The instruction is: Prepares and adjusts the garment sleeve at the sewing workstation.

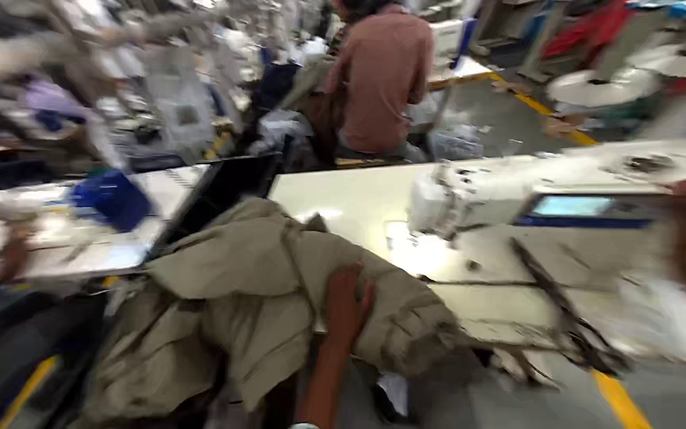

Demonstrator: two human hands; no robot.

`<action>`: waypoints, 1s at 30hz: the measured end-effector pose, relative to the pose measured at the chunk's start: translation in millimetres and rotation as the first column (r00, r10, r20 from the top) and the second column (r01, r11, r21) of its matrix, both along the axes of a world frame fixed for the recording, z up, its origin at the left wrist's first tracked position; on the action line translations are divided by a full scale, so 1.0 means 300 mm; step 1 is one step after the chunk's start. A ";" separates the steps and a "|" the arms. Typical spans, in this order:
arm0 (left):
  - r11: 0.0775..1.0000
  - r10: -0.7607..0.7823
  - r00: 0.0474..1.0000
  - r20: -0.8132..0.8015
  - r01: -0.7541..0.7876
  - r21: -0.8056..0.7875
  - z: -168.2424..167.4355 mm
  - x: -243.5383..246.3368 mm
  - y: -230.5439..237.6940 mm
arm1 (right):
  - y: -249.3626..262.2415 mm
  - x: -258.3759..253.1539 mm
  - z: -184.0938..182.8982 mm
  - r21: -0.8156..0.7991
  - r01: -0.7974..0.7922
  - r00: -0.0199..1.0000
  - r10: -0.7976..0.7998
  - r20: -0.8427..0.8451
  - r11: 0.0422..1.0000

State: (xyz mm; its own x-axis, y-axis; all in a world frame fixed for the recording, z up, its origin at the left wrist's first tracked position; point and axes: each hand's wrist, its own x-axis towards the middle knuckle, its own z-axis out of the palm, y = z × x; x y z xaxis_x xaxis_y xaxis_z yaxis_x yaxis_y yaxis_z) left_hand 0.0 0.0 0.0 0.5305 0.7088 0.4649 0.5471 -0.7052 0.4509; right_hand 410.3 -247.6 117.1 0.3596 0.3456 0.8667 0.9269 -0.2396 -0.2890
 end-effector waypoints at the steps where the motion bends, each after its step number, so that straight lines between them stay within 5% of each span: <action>1: 1.000 -0.017 1.000 -0.017 0.017 -0.002 0.002 0.008 -0.010 | -0.013 -0.200 0.008 -0.056 -0.057 0.995 0.052 -0.086 0.997; 3: 0.998 -0.055 0.997 -0.047 0.054 -0.009 0.006 0.017 -0.013 | -0.008 -0.408 -0.073 -0.262 -0.155 0.953 0.075 -0.293 0.952; 5: 0.996 -0.085 0.996 -0.032 0.085 -0.008 0.009 0.019 -0.004 | 0.018 -0.440 -0.188 -0.427 -0.206 0.909 0.011 -0.417 0.880; 8: 0.994 -0.109 0.994 0.020 0.109 -0.010 -0.001 0.021 -0.004 | 0.066 -0.383 -0.286 -0.521 -0.214 0.861 -0.092 -0.500 0.826; 13: 0.995 -0.102 0.993 0.057 0.102 0.012 -0.010 0.030 -0.007 | 0.213 -0.362 -0.349 -0.550 -0.406 0.811 0.011 -0.584 0.729; 17: 0.993 -0.116 0.992 0.044 0.116 0.012 -0.013 0.009 -0.004 | 0.215 -0.343 -0.329 -0.536 -0.339 0.855 0.015 -0.519 0.773; 20: 0.989 -0.148 0.987 0.065 0.147 0.018 -0.027 -0.031 -0.003 | 0.096 -0.279 -0.273 -0.483 -0.142 0.866 -0.127 -0.483 0.864; 24: 0.987 -0.158 0.984 0.085 0.156 0.026 -0.035 -0.077 -0.015 | -0.036 -0.149 -0.283 -0.490 0.045 0.819 -0.313 -0.480 0.870; 30: 0.965 -0.103 0.992 -0.073 0.082 -0.250 0.229 -0.014 -0.067 | -0.030 -0.181 -0.252 -0.573 0.069 0.837 -0.359 -0.412 0.817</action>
